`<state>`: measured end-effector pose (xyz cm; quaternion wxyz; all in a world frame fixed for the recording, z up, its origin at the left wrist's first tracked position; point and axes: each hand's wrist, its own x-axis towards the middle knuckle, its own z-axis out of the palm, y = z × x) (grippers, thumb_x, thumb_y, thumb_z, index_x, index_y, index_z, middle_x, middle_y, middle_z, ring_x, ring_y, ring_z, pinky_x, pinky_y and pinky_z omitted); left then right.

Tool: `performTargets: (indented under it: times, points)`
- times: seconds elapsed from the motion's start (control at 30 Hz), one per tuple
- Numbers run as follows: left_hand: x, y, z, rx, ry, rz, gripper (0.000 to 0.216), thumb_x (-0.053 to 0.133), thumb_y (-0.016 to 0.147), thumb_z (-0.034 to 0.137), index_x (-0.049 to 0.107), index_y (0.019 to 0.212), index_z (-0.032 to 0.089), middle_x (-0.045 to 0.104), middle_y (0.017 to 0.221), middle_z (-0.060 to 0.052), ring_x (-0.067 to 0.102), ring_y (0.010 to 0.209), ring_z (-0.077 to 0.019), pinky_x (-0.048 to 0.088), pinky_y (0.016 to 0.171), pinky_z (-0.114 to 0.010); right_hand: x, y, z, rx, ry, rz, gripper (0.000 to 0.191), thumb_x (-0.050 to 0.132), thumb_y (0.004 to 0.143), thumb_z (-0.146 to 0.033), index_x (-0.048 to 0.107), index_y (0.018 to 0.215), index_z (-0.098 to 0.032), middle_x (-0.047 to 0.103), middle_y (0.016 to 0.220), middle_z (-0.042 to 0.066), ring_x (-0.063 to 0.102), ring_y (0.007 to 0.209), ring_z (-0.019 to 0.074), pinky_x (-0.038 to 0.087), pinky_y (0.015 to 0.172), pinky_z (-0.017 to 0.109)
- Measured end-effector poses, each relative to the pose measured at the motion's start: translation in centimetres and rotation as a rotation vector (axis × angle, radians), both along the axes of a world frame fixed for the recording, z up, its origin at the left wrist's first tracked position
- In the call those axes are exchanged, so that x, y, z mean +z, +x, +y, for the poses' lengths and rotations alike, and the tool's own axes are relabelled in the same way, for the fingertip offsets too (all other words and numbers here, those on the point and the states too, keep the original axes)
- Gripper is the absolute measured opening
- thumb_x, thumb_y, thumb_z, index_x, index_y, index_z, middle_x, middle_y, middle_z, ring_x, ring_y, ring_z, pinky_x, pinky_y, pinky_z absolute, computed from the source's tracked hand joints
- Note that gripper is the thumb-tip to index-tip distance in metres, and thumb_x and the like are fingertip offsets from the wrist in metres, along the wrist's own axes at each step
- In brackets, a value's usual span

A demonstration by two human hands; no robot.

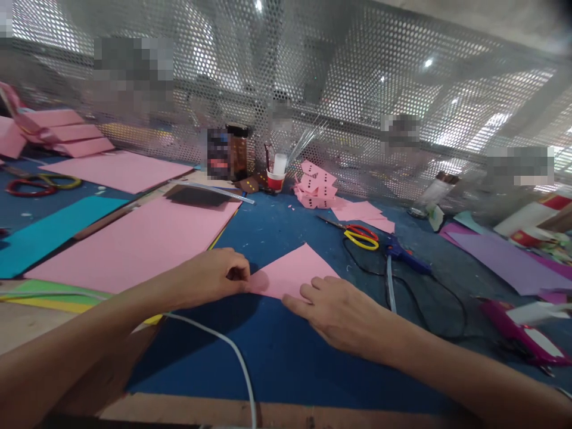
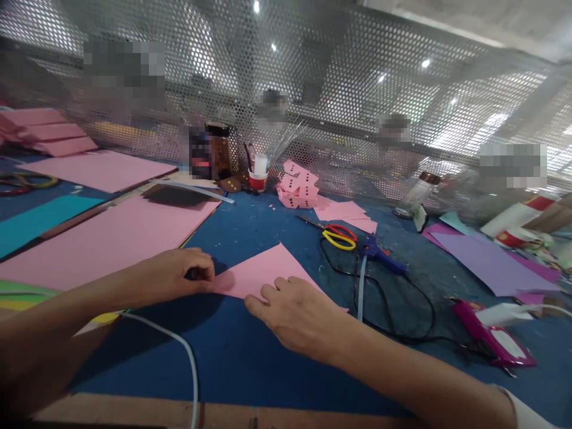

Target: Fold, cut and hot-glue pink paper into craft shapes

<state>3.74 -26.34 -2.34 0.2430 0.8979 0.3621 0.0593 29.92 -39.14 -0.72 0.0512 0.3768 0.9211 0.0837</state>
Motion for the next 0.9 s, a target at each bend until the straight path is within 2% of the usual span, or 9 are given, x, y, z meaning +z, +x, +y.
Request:
performTargets:
  times: [0.2,0.47,0.73,0.9]
  points:
    - [0.0,0.2,-0.1,-0.016,0.028,0.019,0.020,0.062,0.085,0.040,0.069,0.076,0.023,0.068,0.078,0.000,0.061,0.080,-0.0200,0.039,0.069,-0.028,-0.4,-0.6,0.3,0.041,-0.022,0.041,0.027,0.052,0.096,-0.015,0.057,0.123,-0.013,0.062,0.101,0.006,0.053,0.085,0.0239,0.039,0.074,0.038]
    - [-0.1,0.3,-0.2,-0.010,0.046,0.030,0.020,0.063,0.084,0.041,0.068,0.076,0.023,0.067,0.077,-0.001,0.060,0.080,-0.0211,0.039,0.068,-0.029,-1.3,-0.7,0.5,0.056,0.002,0.024,0.037,0.047,0.099,-0.017,0.051,0.135,-0.009,0.065,0.107,0.009,0.055,0.088,0.0248,0.039,0.074,0.040]
    - [0.2,0.4,-0.4,0.018,0.054,0.066,0.023,0.062,0.083,0.043,0.066,0.074,0.023,0.067,0.078,-0.001,0.060,0.079,-0.0202,0.038,0.067,-0.029,-1.4,-0.8,0.4,0.063,0.025,0.016,0.040,0.048,0.099,-0.016,0.050,0.137,-0.007,0.066,0.106,0.009,0.054,0.086,0.0245,0.039,0.072,0.040]
    - [0.3,0.6,-0.6,0.030,0.064,0.090,0.019,0.061,0.082,0.038,0.067,0.073,0.022,0.066,0.077,-0.001,0.060,0.077,-0.0196,0.037,0.067,-0.029,-1.4,-1.0,0.4,0.061,0.028,0.021,0.039,0.046,0.099,-0.017,0.050,0.138,-0.007,0.065,0.105,0.009,0.053,0.085,0.0248,0.038,0.071,0.041]
